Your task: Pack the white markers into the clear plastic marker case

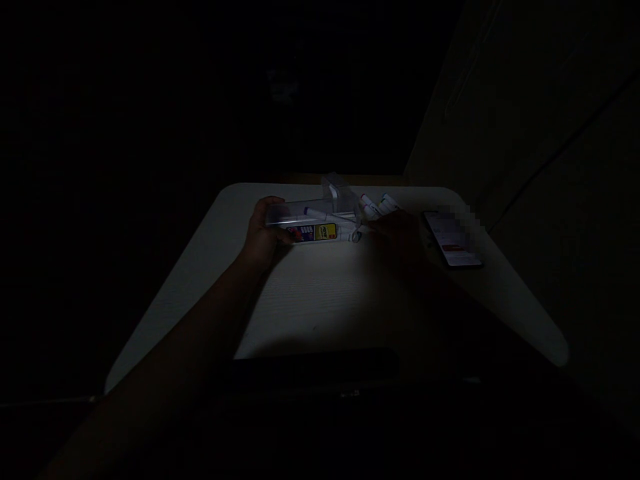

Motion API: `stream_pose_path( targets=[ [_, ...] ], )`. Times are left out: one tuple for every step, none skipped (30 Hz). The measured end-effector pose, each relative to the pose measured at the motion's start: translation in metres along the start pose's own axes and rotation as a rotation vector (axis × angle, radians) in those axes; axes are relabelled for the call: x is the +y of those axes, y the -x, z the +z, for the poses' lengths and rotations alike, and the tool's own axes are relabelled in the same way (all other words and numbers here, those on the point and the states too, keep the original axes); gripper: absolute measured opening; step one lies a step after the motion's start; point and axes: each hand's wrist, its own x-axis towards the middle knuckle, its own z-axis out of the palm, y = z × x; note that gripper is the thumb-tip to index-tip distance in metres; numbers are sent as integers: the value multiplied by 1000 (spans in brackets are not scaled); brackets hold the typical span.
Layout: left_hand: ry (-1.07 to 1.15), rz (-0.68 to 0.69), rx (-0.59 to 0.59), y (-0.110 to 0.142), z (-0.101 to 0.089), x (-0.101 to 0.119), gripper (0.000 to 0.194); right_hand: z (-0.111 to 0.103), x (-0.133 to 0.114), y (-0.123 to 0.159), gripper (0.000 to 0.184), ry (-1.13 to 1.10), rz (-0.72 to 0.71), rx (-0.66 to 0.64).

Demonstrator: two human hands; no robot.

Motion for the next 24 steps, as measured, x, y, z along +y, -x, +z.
stream_pose_path(
  targets=[
    [-5, 4, 5, 0, 0, 0, 53, 0, -1, 1, 38, 11, 6, -14],
    [-10, 5, 11, 0, 0, 0, 53, -1, -2, 1, 39, 22, 16, -27],
    [-10, 1, 22, 0, 0, 0, 52, -1, -3, 2, 39, 33, 25, -38],
    [-7, -7, 33, 0, 0, 1, 52, -2, -3, 2, 40, 42, 25, -51],
    [0, -13, 46, 0, 1, 2, 51, -2, -3, 2, 41, 50, 20, -62],
    [10, -18, 65, 1, 2, 2, 52, -2, -3, 3, 42, 56, 14, -69],
    [22, -21, 85, 1, 2, 3, 54, -2, -2, 3, 41, 62, 14, -75],
    [34, -20, 105, 1, 2, 4, 57, -2, -1, 3, 41, 69, 22, -77],
    [43, -13, 123, 1, 2, 4, 59, -2, 1, 2, 40, 78, 37, -79],
    [46, -4, 142, 1, 2, 4, 61, -2, 2, 2, 40, 90, 59, -79],
    [40, 4, 158, 0, 1, 4, 62, -2, 3, 2, 40, 104, 84, -83],
    [30, 7, 168, -1, 1, 3, 62, -1, 4, 1, 40, 117, 102, -90],
    [18, 8, 174, -1, 0, 2, 61, -1, 4, 1, 40, 127, 113, -97],
    [7, 8, 177, -2, -1, 2, 62, 0, 5, 1, 40, 133, 119, -100],
    [-3, 7, 177, -2, -1, 1, 63, 0, 5, 1, 40, 133, 122, -97],
    [-7, 9, 178, -3, -1, 1, 64, 0, 4, 1, 39, 131, 124, -88],
    [-11, 11, 178, -3, -1, 1, 66, 1, 4, 1, 38, 129, 124, -76],
    [-16, 11, 179, -2, -1, 2, 67, 1, 3, 1, 38, 129, 126, -67],
    [-26, 10, 181, -2, -1, 2, 69, 0, 2, 1, 37, 134, 134, -66],
    [-40, 13, 187, -2, -2, 3, 70, -1, 1, 1, 38, 144, 147, -77],
    [-58, 21, 193, -2, -2, 3, 70, -2, 0, 1, 38, 157, 163, -96],
    [-76, 34, 199, -2, -3, 3, 71, -4, -2, 1, 40, 170, 180, -119],
    [-89, 45, 203, -3, -4, 2, 71, -5, -3, 2, 41, 182, 197, -140],
    [-90, 57, 204, -3, -4, 1, 71, -7, -5, 2, 42, 191, 210, -159]
  ],
)
